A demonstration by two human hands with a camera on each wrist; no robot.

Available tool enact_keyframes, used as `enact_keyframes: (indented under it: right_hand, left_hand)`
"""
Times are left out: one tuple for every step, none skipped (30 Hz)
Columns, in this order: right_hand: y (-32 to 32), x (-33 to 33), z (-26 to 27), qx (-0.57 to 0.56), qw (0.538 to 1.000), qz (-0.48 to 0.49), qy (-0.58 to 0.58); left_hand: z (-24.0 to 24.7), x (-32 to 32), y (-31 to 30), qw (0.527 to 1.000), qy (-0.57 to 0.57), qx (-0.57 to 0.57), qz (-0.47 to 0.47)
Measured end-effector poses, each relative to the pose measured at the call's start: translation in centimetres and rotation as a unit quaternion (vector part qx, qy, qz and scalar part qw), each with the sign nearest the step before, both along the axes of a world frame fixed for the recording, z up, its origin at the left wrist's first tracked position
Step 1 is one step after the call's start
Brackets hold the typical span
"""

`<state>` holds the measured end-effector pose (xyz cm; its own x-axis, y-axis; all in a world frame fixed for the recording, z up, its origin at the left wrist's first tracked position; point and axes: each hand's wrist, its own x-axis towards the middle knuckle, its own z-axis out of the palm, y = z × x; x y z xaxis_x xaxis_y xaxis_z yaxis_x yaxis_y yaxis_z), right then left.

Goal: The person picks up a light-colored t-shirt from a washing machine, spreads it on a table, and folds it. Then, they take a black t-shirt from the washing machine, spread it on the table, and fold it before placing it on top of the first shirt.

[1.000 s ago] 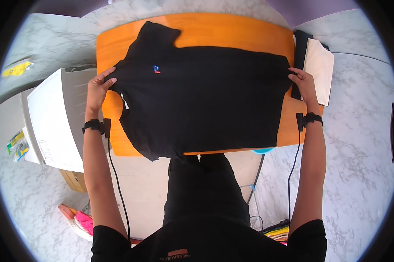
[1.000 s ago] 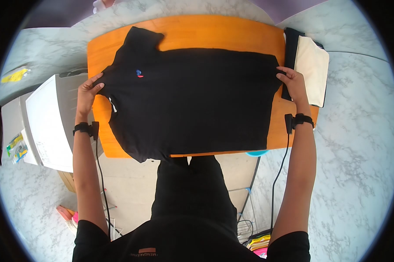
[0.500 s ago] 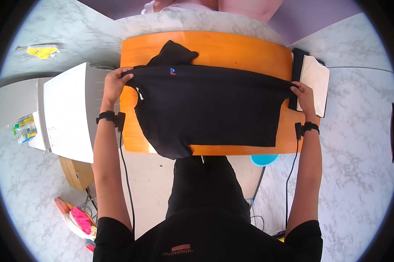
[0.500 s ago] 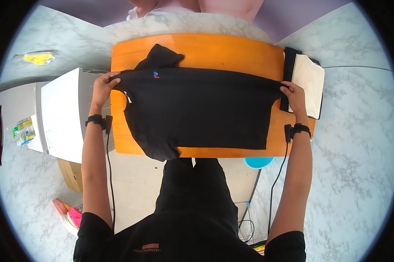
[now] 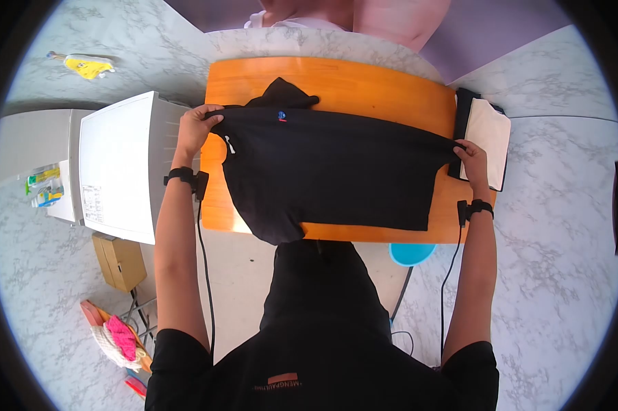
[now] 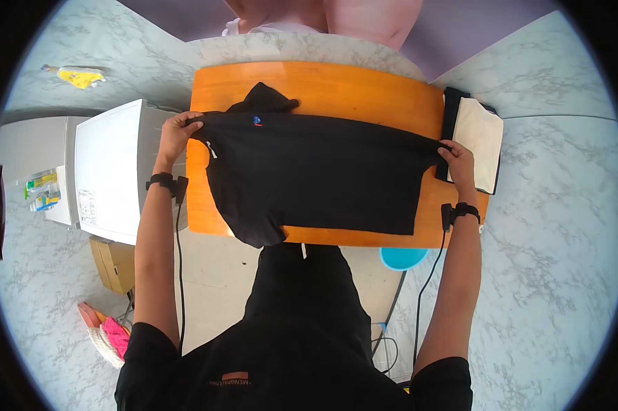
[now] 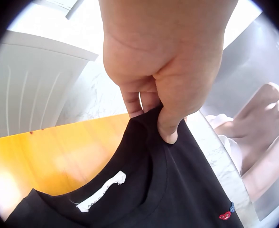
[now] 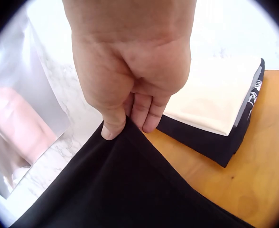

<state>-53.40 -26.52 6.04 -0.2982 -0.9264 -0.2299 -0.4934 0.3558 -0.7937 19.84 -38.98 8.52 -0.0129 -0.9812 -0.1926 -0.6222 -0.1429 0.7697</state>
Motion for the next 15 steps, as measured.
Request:
enact_keyframes:
  right_hand:
    - [0.1,0.2,0.4,-0.001,1.000,0.001,0.000]
    - [0.2,0.4,0.9,0.009,1.000,0.001,0.014]
    - [0.2,0.4,1.1,0.018,0.999,0.002,0.027]
    - [0.3,0.5,1.2,0.017,0.999,0.003,0.027]
    - [0.4,0.7,1.3,0.012,1.000,-0.001,0.017]
    - [0.4,0.6,1.2,0.008,1.000,-0.006,0.007]
    - [0.4,0.5,1.1,0.006,1.000,-0.005,0.007]
    - [0.5,0.4,1.0,0.005,1.000,-0.007,0.002]
    - [0.5,0.5,1.1,0.003,1.000,-0.009,-0.003]
    - [0.6,0.5,1.1,0.002,1.000,-0.009,-0.003]
    - [0.7,0.6,1.1,0.003,1.000,-0.010,-0.002]
    - [0.8,0.5,1.0,0.005,1.000,-0.011,-0.002]
    - [0.8,0.5,1.0,0.004,1.000,-0.012,-0.001]
    - [0.9,0.4,0.8,0.001,1.000,-0.014,0.000]
    - [1.1,0.3,0.5,-0.001,1.000,-0.015,0.001]
  left_hand:
    - [0.0,0.1,0.1,1.000,-0.009,-0.015,-0.007]
    - [0.0,0.1,0.2,1.000,-0.009,-0.016,-0.006]
    - [0.0,0.2,0.2,1.000,-0.009,-0.019,-0.007]
    - [0.0,0.2,0.2,1.000,-0.009,-0.022,-0.008]
    - [0.0,0.3,0.3,1.000,-0.009,-0.023,-0.008]
    - [0.0,0.2,0.3,1.000,-0.005,-0.015,-0.006]
    - [0.1,0.1,0.3,1.000,0.000,-0.009,-0.004]
    - [0.2,0.1,0.3,1.000,0.000,-0.010,-0.004]
    - [0.3,0.1,0.3,1.000,-0.004,-0.009,-0.002]
    - [0.4,0.0,0.4,1.000,-0.008,-0.007,-0.001]
    - [0.5,0.0,0.3,1.000,-0.008,-0.008,-0.001]
    - [0.6,-0.1,0.3,1.000,-0.008,-0.009,0.000]
    - [0.6,-0.2,0.3,1.000,-0.007,-0.009,0.002]
    - [0.6,-0.2,0.3,1.000,-0.007,-0.008,0.002]
    - [1.4,-0.5,0.5,1.000,-0.023,-0.012,-0.002]
